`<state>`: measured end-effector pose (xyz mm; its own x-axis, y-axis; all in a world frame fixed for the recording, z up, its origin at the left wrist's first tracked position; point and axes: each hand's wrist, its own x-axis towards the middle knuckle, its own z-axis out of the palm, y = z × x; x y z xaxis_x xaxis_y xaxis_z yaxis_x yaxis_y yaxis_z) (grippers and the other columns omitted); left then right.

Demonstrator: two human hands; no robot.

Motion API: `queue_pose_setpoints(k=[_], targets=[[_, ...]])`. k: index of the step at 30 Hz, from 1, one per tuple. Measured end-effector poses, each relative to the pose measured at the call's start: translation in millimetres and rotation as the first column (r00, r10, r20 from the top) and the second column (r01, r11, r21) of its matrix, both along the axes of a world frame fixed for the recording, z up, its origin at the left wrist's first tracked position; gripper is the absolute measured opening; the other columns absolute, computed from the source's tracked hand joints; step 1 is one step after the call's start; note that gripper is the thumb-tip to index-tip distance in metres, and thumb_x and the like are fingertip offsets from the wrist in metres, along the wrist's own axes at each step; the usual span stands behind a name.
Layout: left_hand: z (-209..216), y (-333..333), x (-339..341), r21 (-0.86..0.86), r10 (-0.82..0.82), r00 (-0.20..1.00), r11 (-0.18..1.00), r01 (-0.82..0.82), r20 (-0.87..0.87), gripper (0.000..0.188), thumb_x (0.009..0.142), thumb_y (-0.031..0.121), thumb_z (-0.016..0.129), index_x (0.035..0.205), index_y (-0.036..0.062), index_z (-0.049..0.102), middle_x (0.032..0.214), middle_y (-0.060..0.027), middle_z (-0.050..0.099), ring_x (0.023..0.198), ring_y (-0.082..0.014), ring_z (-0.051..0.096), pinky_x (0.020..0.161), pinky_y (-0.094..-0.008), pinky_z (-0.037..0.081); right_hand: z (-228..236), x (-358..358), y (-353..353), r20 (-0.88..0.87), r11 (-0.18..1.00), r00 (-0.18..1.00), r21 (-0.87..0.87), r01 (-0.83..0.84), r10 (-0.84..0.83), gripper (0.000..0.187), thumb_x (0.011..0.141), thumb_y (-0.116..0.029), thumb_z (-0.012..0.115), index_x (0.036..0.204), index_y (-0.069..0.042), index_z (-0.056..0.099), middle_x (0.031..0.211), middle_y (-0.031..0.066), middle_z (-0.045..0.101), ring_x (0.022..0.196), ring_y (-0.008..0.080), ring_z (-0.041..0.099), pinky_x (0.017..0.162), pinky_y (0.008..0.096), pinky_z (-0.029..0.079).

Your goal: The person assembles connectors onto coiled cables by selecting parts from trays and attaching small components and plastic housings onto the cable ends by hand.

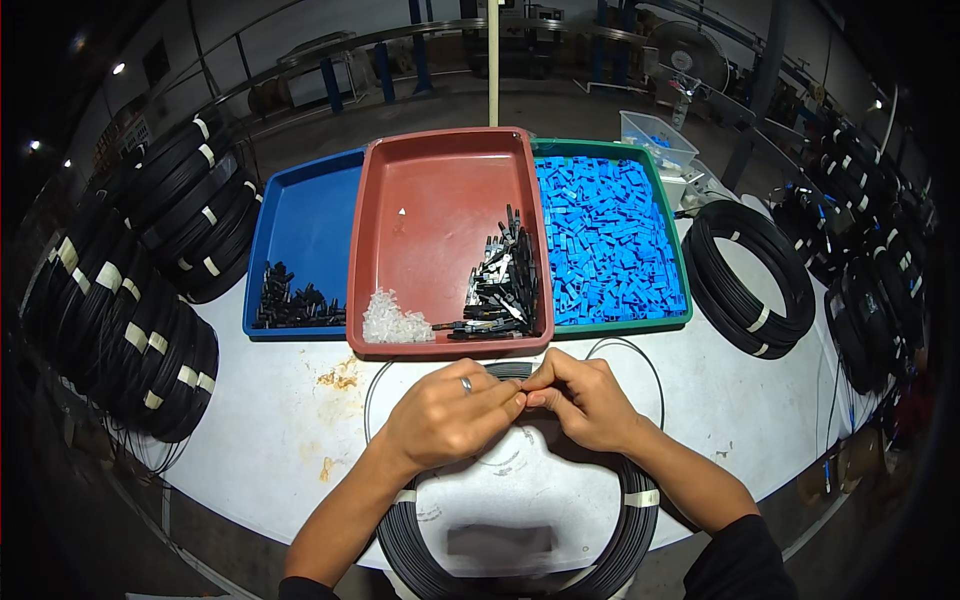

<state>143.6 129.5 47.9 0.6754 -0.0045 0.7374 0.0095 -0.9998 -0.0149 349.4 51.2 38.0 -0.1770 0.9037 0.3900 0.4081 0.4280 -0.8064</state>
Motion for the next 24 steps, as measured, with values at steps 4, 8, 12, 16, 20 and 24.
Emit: queue_pose_setpoints(k=[4,8,12,16,20,24], targets=[[10,-9,-2,-0.758,0.018,1.0,0.652,-0.014,-0.003,0.009,0.08,0.004,0.081,0.088,0.0,0.079,0.082,-0.0099,0.078,0.07,-0.0142,0.072,0.068,-0.0268,0.056,-1,5,6,0.309,0.795,0.949,0.592,-0.135,-0.069,0.014,0.081,-0.001,0.072,0.089,0.0,0.06,0.09,0.0141,0.068,0.072,0.0262,0.064,0.064,0.0371,0.053],[6,-5,-5,-0.962,-0.117,0.993,0.272,0.031,-0.001,0.01,0.083,0.006,0.082,0.091,-0.0002,0.081,0.081,-0.0098,0.079,0.072,-0.0095,0.072,0.068,-0.0235,0.055,3,7,4,0.469,0.634,0.87,0.722,-0.277,-0.154,0.015,0.074,-0.004,0.073,0.081,0.002,0.061,0.092,0.0138,0.067,0.073,0.0245,0.063,0.059,0.0357,0.052],[0,-2,2,-0.23,-0.025,1.0,0.973,0.022,-0.007,0.008,0.08,0.003,0.079,0.086,0.0001,0.076,0.079,-0.0067,0.074,0.065,-0.0163,0.067,0.065,-0.0289,0.053,-6,2,0,0.02,0.999,0.999,-0.006,0.047,-0.047,0.014,0.086,0.001,0.072,0.085,0.001,0.058,0.076,0.0144,0.066,0.061,0.0275,0.06,0.059,0.0349,0.05],[-2,0,2,0.073,0.015,1.0,0.997,-0.016,0.012,0.006,0.08,0.004,0.075,0.084,-0.0009,0.073,0.081,-0.0062,0.073,0.066,-0.0197,0.066,0.064,-0.0324,0.054,2,-1,0,0.0,1.0,1.0,-0.008,0.002,-0.002,0.013,0.089,0.001,0.07,0.089,0.003,0.057,0.077,0.0157,0.066,0.063,0.0291,0.061,0.061,0.0361,0.05],[7,-12,-1,-0.764,0.065,0.998,0.644,-0.045,-0.004,0.009,0.08,0.003,0.08,0.088,-0.0011,0.079,0.083,-0.0121,0.078,0.07,-0.0148,0.072,0.066,-0.0265,0.056,-3,6,8,0.178,0.889,0.983,0.442,-0.12,0.044,0.013,0.085,0.001,0.071,0.088,0.003,0.058,0.085,0.015,0.067,0.07,0.027,0.063,0.062,0.0379,0.052],[5,-6,-6,-0.972,-0.079,0.997,0.231,0.037,0.019,0.009,0.081,0.004,0.082,0.089,-0.0007,0.08,0.082,-0.012,0.078,0.072,-0.0113,0.073,0.068,-0.024,0.056,5,5,3,0.439,0.663,0.882,0.713,-0.228,-0.169,0.013,0.078,-0.002,0.07,0.088,0.0,0.061,0.088,0.012,0.065,0.074,0.0256,0.062,0.063,0.0368,0.053]])
